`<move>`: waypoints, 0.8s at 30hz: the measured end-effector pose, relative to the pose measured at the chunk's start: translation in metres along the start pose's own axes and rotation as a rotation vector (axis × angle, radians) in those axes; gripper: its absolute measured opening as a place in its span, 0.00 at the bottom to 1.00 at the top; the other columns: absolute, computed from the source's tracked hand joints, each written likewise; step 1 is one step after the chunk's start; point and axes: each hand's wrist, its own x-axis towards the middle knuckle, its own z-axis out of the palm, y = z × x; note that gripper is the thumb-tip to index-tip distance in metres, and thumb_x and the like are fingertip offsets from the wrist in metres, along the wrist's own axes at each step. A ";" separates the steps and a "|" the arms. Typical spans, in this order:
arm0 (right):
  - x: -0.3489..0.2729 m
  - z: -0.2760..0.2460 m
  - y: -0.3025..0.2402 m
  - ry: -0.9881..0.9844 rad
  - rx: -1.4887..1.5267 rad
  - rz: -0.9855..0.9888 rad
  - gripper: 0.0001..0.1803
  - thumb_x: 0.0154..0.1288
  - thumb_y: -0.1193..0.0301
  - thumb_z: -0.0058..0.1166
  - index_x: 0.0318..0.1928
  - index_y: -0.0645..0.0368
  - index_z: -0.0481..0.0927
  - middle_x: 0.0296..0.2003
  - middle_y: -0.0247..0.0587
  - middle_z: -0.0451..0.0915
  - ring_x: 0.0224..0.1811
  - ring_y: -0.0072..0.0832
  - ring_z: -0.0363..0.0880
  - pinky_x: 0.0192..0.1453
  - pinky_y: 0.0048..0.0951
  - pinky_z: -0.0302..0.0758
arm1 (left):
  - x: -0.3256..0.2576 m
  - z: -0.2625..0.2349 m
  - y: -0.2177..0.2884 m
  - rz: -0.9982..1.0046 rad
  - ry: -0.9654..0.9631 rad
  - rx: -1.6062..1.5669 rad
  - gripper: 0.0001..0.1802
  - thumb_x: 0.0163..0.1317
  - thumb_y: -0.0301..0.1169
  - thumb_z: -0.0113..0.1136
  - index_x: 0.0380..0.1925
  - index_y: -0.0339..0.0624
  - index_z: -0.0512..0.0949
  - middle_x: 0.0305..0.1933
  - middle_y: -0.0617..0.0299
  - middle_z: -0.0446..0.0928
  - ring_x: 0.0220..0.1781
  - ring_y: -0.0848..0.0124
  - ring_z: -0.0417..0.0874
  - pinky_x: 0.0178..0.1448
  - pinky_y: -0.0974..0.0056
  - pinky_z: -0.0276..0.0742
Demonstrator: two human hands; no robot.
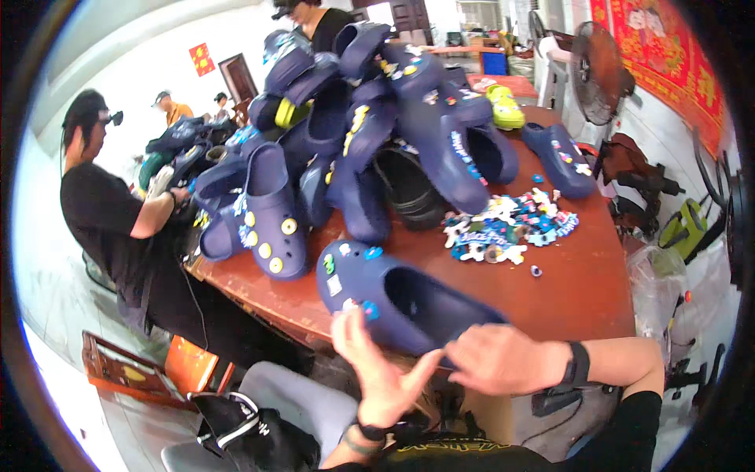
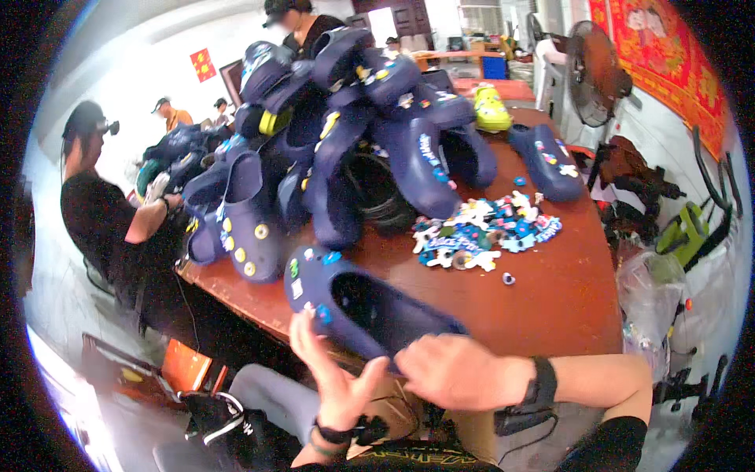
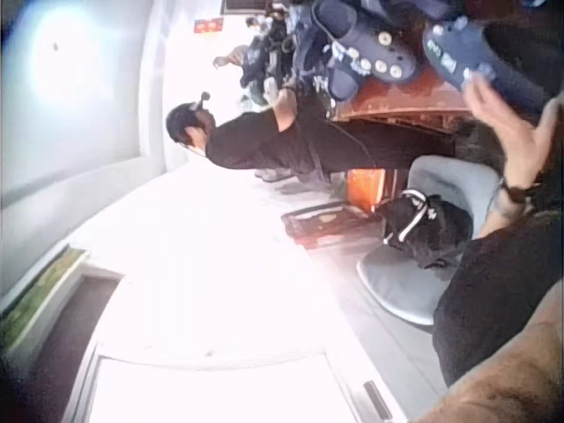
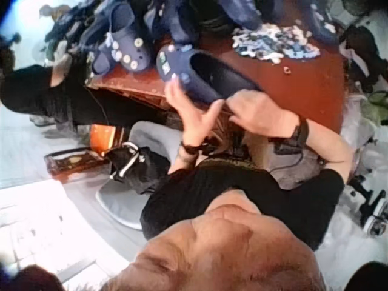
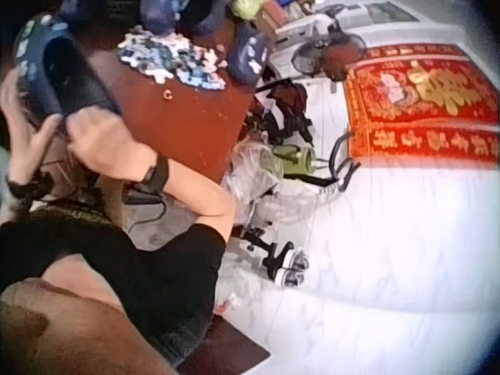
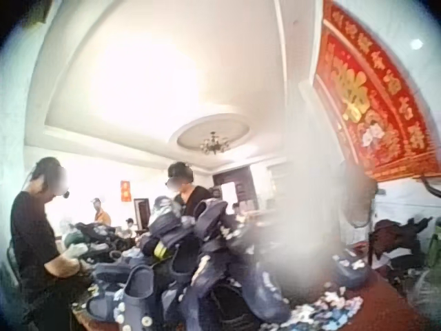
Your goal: Attaching decorative charms to blue foam clogs.
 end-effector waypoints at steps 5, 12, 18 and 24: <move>-0.008 0.006 -0.031 0.065 -0.030 -0.163 0.25 0.56 0.60 0.59 0.46 0.68 0.75 0.34 0.39 0.73 0.37 0.31 0.74 0.44 0.33 0.72 | 0.021 -0.035 0.003 -0.173 -0.302 0.073 0.54 0.45 0.36 0.72 0.69 0.32 0.49 0.68 0.36 0.53 0.67 0.41 0.62 0.68 0.50 0.64; 0.002 -0.016 -0.001 0.378 0.156 -0.088 0.21 0.57 0.60 0.62 0.45 0.60 0.75 0.45 0.44 0.73 0.51 0.41 0.72 0.58 0.45 0.67 | 0.010 -0.073 -0.014 -0.176 -0.381 -0.266 0.44 0.44 0.11 0.44 0.69 0.37 0.55 0.66 0.43 0.65 0.65 0.57 0.70 0.67 0.61 0.66; -0.003 -0.023 0.048 0.160 0.416 0.304 0.54 0.47 0.43 0.69 0.64 0.69 0.61 0.58 0.57 0.63 0.64 0.50 0.63 0.67 0.41 0.65 | 0.046 -0.081 -0.022 0.084 -0.783 -0.153 0.36 0.49 0.10 0.57 0.63 0.39 0.68 0.62 0.47 0.72 0.68 0.57 0.71 0.69 0.60 0.65; -0.018 -0.025 0.042 0.003 0.601 0.494 0.51 0.50 0.45 0.67 0.64 0.68 0.61 0.58 0.58 0.64 0.63 0.47 0.65 0.67 0.39 0.64 | 0.125 -0.048 -0.021 0.379 -0.814 0.020 0.34 0.54 0.13 0.55 0.64 0.37 0.65 0.61 0.44 0.72 0.65 0.52 0.73 0.67 0.59 0.67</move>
